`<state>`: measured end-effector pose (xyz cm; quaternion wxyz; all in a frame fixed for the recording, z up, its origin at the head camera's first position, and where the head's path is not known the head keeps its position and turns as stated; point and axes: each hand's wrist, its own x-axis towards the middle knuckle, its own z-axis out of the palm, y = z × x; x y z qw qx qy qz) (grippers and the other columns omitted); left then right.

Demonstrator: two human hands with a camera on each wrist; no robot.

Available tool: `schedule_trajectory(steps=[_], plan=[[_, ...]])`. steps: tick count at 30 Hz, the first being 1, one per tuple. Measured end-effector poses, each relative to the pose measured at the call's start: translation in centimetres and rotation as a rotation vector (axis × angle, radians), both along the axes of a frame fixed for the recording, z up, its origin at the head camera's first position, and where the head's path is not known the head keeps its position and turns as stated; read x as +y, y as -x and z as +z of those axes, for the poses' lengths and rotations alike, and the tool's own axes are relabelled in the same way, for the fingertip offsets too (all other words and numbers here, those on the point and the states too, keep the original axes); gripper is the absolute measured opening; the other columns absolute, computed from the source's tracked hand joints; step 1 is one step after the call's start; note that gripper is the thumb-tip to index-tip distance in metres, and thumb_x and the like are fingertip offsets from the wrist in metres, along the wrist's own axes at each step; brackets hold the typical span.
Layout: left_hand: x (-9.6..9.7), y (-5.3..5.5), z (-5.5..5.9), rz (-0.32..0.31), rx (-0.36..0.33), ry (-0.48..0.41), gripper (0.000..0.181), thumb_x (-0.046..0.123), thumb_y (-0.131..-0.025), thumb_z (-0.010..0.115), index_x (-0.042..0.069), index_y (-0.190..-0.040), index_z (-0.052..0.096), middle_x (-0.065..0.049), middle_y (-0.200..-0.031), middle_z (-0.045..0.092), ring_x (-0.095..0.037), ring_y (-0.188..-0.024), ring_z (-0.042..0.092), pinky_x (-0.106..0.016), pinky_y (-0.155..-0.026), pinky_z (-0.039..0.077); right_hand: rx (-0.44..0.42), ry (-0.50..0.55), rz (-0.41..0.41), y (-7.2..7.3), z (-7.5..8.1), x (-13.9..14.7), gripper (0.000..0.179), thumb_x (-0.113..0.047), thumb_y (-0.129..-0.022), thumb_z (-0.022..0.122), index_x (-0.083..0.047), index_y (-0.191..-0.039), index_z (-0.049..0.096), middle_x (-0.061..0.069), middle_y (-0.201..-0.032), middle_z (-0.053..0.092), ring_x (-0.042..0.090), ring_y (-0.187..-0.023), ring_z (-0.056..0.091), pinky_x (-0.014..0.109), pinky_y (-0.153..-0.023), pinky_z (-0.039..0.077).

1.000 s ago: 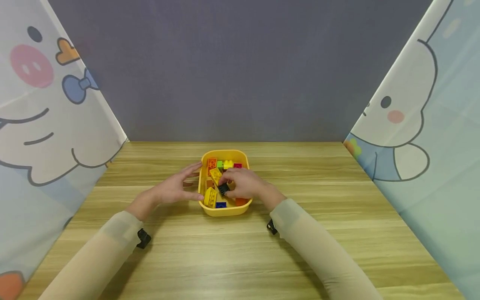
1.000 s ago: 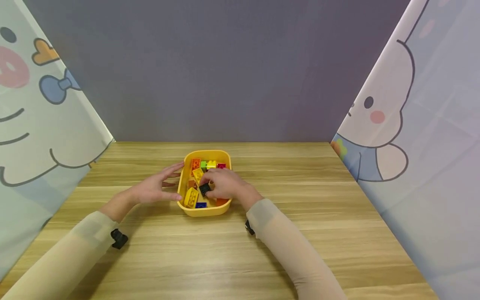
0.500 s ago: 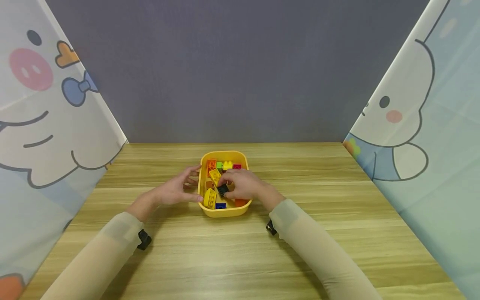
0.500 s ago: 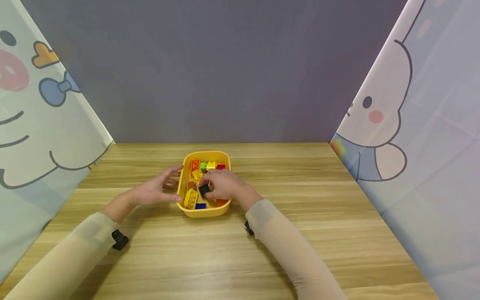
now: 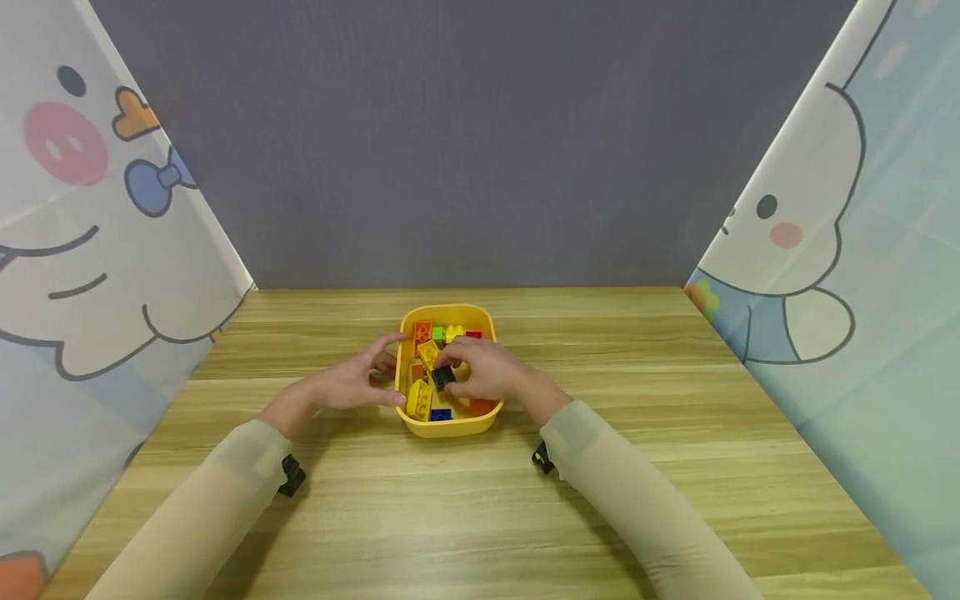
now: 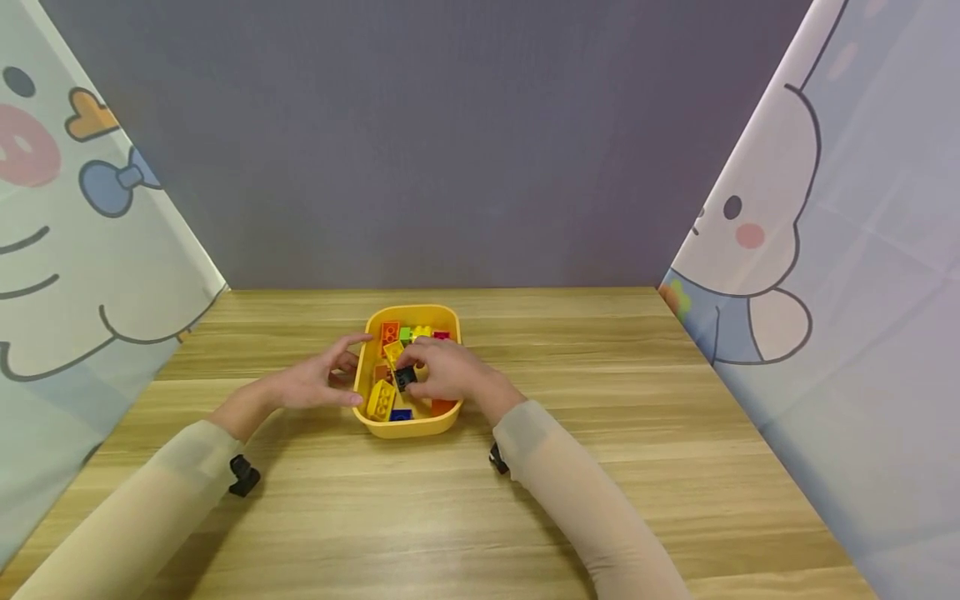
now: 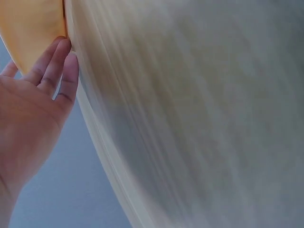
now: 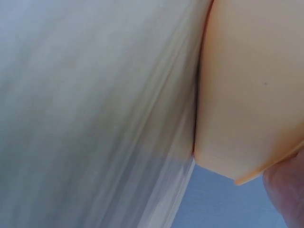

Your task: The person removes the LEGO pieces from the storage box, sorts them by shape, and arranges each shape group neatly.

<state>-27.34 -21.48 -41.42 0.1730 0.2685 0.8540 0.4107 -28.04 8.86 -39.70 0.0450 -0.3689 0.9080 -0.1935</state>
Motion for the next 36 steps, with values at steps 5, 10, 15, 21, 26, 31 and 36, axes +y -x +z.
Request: schedule_trajectory(steps=[5, 10, 15, 21, 26, 31, 36], plan=[[0.1, 0.0, 0.2, -0.013, -0.020, -0.001, 0.101, 0.035, -0.097, 0.087, 0.019, -0.173, 0.021, -0.024, -0.149, 0.058, -0.042, -0.140, 0.057, -0.065, -0.119, 0.045, -0.005, 0.176, 0.009, -0.2, 0.1, 1.1, 0.039, -0.022, -0.099, 0.082, -0.016, -0.135, 0.072, 0.003, -0.128, 0.069, 0.026, -0.123, 0.066, 0.047, -0.109, 0.056], [0.3, 0.1, 0.3, -0.015, -0.037, 0.022, 0.094, 0.037, -0.098, 0.086, 0.023, -0.171, 0.028, -0.022, -0.146, 0.060, -0.038, -0.135, 0.060, -0.062, -0.115, 0.049, -0.031, 0.316, -0.023, -0.6, 0.6, 3.1, 0.038, -0.017, -0.098, 0.082, -0.014, -0.135, 0.073, 0.005, -0.124, 0.065, 0.033, -0.119, 0.064, 0.052, -0.104, 0.056], [0.4, 0.3, 0.4, -0.027, -0.069, 0.007, 0.093, 0.034, -0.099, 0.085, 0.024, -0.170, 0.026, -0.021, -0.137, 0.063, -0.033, -0.124, 0.064, -0.049, -0.104, 0.056, -0.020, 0.421, -0.075, -0.4, 1.1, 6.3, 0.039, -0.011, -0.096, 0.084, -0.010, -0.134, 0.073, 0.009, -0.124, 0.066, 0.032, -0.115, 0.062, 0.056, -0.104, 0.055], [0.6, 0.6, 0.2, -0.048, -0.100, -0.008, 0.091, 0.033, -0.100, 0.084, 0.025, -0.170, 0.025, -0.021, -0.136, 0.064, -0.031, -0.123, 0.064, -0.041, -0.102, 0.055, 0.000, 0.478, -0.179, 0.2, 1.0, 10.3, 0.043, -0.010, -0.095, 0.086, -0.006, -0.137, 0.074, 0.013, -0.128, 0.067, 0.030, -0.111, 0.065, 0.053, -0.099, 0.056], [0.3, 0.6, 0.2, -0.055, -0.064, 0.042, 0.083, 0.040, -0.106, 0.076, 0.026, -0.170, 0.025, -0.022, -0.142, 0.063, -0.034, -0.131, 0.062, -0.053, -0.109, 0.053, -0.084, 0.450, -0.238, 0.7, 0.4, 12.4, 0.042, -0.010, -0.097, 0.084, -0.006, -0.137, 0.074, 0.016, -0.128, 0.064, 0.033, -0.111, 0.065, 0.055, -0.100, 0.057], [0.0, 0.3, 0.2, -0.037, -0.033, 0.076, 0.073, 0.045, -0.110, 0.067, 0.028, -0.169, 0.028, -0.022, -0.145, 0.062, -0.039, -0.136, 0.059, -0.065, -0.113, 0.049, -0.157, 0.368, -0.271, 1.3, -0.5, 13.7, 0.042, -0.009, -0.098, 0.081, -0.004, -0.138, 0.072, 0.019, -0.131, 0.063, 0.033, -0.112, 0.068, 0.050, -0.098, 0.060], [-0.1, 0.2, 0.0, -0.025, -0.044, 0.063, 0.065, 0.045, -0.112, 0.063, 0.028, -0.167, 0.033, -0.019, -0.144, 0.064, -0.037, -0.136, 0.060, -0.063, -0.111, 0.050, -0.194, 0.327, -0.288, 1.9, -0.9, 14.5, 0.043, -0.011, -0.098, 0.081, -0.004, -0.139, 0.070, 0.020, -0.135, 0.063, 0.034, -0.114, 0.068, 0.049, -0.096, 0.061]])
